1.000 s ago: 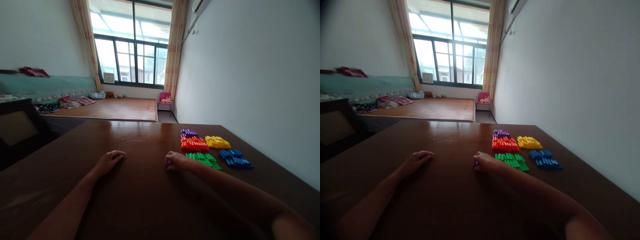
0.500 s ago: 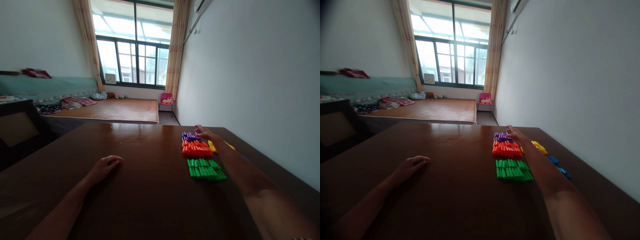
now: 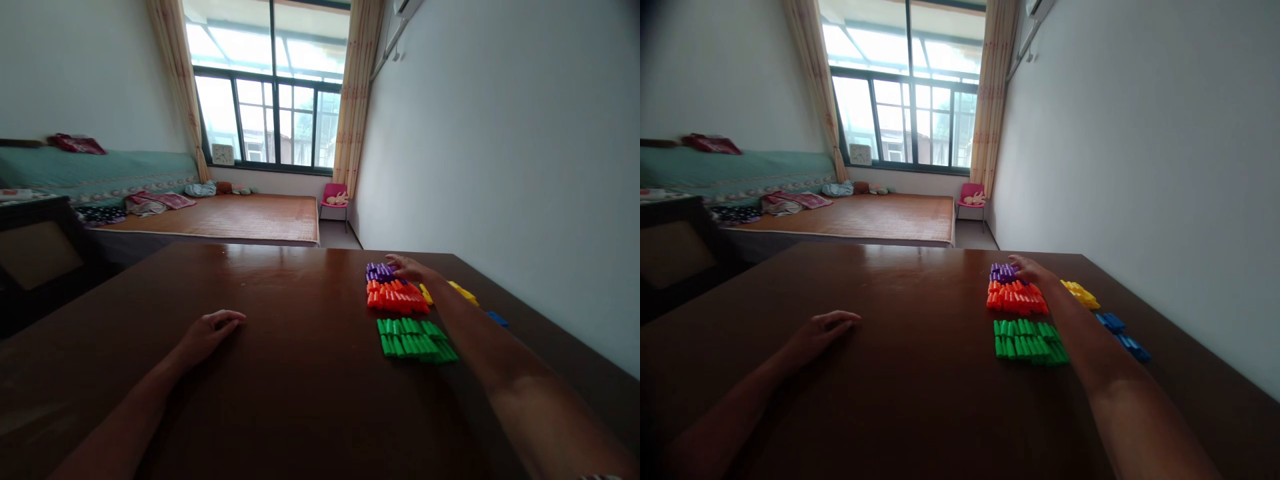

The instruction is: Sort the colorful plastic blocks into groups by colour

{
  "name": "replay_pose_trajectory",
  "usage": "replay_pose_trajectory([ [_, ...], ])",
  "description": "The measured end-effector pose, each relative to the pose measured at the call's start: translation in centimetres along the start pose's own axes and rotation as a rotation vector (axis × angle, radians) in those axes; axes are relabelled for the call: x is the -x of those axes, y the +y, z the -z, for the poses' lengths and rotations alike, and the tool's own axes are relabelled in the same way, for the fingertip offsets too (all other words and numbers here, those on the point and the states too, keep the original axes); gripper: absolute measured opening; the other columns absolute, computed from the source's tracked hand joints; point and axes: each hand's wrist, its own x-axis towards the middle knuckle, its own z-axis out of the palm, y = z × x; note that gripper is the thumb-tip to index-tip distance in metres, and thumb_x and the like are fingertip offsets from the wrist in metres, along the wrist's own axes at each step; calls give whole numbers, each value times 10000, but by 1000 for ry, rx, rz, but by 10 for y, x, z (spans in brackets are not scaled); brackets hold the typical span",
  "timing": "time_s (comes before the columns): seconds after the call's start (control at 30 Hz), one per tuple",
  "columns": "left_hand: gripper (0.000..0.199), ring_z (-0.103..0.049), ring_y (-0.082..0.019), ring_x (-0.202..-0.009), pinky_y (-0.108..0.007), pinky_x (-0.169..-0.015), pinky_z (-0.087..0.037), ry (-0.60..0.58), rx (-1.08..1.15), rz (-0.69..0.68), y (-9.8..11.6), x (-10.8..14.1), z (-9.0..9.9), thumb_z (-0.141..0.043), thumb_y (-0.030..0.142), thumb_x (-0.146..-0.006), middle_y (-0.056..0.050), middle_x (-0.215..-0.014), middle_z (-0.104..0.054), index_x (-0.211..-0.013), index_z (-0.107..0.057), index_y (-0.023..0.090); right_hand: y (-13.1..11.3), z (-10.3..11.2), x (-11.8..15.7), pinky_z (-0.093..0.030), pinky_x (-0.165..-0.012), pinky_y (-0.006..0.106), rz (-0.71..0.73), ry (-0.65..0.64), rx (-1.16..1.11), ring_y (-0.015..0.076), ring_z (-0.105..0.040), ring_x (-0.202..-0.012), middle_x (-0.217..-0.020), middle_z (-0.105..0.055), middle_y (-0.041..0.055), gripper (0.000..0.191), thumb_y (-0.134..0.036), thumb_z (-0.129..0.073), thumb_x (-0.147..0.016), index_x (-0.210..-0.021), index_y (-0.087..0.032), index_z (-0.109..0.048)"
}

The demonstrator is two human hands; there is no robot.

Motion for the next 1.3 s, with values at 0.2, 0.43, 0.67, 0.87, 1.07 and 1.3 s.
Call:
replay_pose_trajectory([
  [0.2,483,-660,-239,-938,-276,-835,-500,-1,-22,-25,-6,0,0,-533,632,-764,-24,-1023,-733,-972,-739,247,-15,3,9,-478,-945,347,24,163,212,225,-608,-1101,-1211,-632,155,575,-12,-572,-700,-1260,-138,-551],
  [0.43,512,-665,-242,-916,-274,-811,-504,6,-13,-28,-8,0,0,-521,643,-758,-30,-995,-738,-990,-732,238,-33,10,80,-476,-949,360,147,383,186,205,-624,-1045,-1195,-647,94,372,-189,-489,-834,-1191,-184,-590],
  [0.67,544,-667,-249,-948,-272,-818,-515,29,-63,-25,-17,-5,0,-521,669,-731,-19,-1014,-742,-1003,-730,248,1,18,204,-485,-904,375,123,686,134,230,-622,-1009,-1108,-679,66,383,-485,-433,-888,-1094,-247,-652],
  [0.87,557,-656,-278,-1008,-324,-856,-518,52,-152,55,-24,-14,-1,-485,673,-746,-15,-1063,-733,-1027,-723,254,102,74,252,-509,-827,392,-127,1111,-70,237,-645,-892,-991,-706,108,595,-635,-330,-867,-1015,-180,-683],
  [1.07,565,-664,-300,-974,-350,-809,-528,41,-240,117,-5,-25,-6,-465,686,-733,-31,-1027,-739,-976,-733,253,173,86,250,-505,-887,433,-403,912,-227,262,-649,-993,-1072,-697,144,607,-632,-317,-875,-1048,-178,-682],
  [1.3,526,-648,-227,-959,-329,-871,-514,-42,-198,-198,80,-29,-82,-457,629,-809,-48,-1125,-646,-1103,-652,240,168,67,220,-384,-1062,430,-239,695,-9,273,-545,-1204,-1211,-649,105,630,-664,-304,-869,-1130,-222,-669],
])
